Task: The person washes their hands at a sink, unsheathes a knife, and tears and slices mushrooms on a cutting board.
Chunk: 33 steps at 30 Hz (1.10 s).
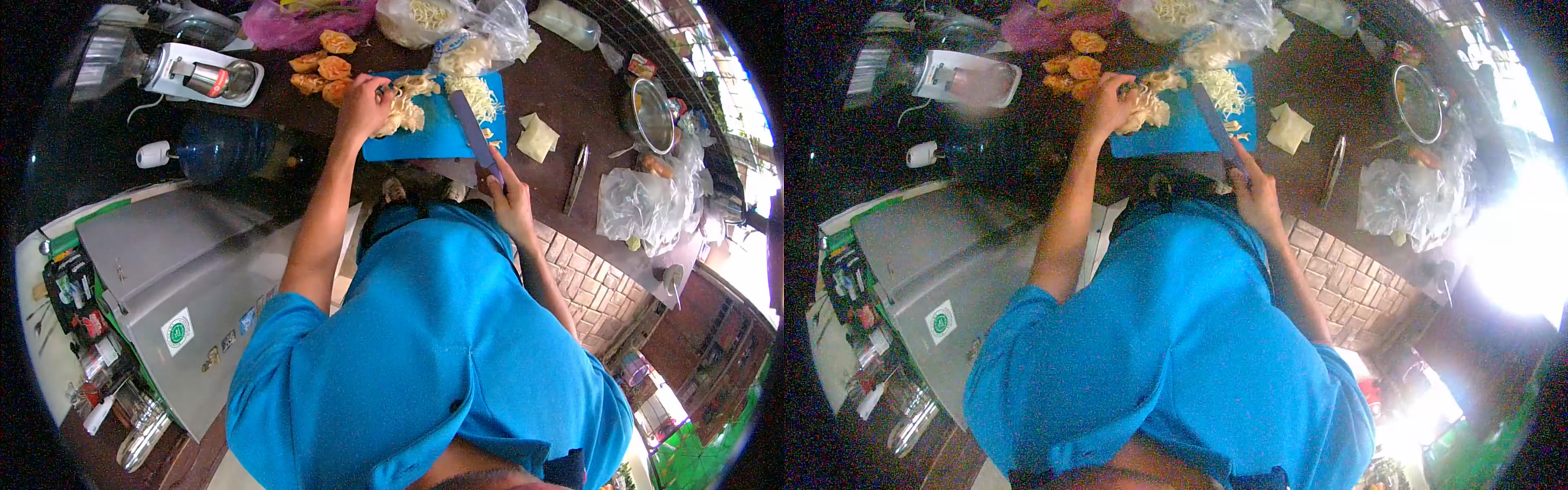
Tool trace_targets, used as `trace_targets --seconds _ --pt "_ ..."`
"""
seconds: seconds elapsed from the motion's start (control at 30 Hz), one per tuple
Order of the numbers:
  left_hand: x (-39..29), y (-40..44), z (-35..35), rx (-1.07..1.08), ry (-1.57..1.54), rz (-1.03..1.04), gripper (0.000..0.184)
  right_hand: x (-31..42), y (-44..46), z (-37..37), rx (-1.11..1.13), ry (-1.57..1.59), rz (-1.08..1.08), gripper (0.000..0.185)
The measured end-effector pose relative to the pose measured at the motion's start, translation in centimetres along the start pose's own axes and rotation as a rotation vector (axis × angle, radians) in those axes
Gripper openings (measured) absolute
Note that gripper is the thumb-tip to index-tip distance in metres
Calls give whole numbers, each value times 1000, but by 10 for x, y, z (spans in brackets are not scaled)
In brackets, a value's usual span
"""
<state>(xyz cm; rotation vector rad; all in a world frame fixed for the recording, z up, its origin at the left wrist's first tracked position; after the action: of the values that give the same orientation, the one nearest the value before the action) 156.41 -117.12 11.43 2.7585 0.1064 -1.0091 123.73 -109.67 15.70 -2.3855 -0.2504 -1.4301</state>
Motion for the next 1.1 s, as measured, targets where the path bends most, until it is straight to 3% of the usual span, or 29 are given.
trace_targets --seconds 0.07,0.23,0.3,0.37,0.5,0.73,0.83,0.9,0.93,1.03,1.1 --pt "5 12 11 -70 99 102 24 0 -1 0 19 -12 9 53" --pt "5 29 24 -25 104 80 15 7 -1 -3 85 -2 129 52" --pt "1 33 25 -31 91 91 13 4 -3 -2 -8 16 -37 52" --pt "-10 32 19 -8 -23 92 12 0 -4 -1 -41 -1 -61 51" --pt "-6 31 22 9 86 171 12 1 -5 -1 -37 25 -35 51" --pt "25 -3 -5 -106 -8 30 36 12 -5 -1 -6 -2 48 52" --pt "38 -28 -17 -45 -143 -286 52 15 0 4 -1 -33 -37 53" --pt "53 -40 -11 -11 -190 -315 51 27 4 7 121 -11 153 54" --pt "44 -45 -18 28 -234 -339 50 33 6 9 126 -16 150 54" --pt "17 -51 -29 95 -216 -335 45 39 10 19 180 -29 68 55" --pt "8 -57 -28 61 -123 -219 40 37 12 30 121 -28 -159 54"
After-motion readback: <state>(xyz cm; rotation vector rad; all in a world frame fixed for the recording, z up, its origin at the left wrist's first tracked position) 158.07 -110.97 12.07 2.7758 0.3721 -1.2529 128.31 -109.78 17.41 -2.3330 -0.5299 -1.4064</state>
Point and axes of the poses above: each hand's wrist, its own y-axis towards the middle knuckle, its own z-axis out of the palm, x = y × z, the point moved 1 cm from there along y, towards the middle knuckle, and after that the axes turned 1 degree about z, right-handed, at the moved point
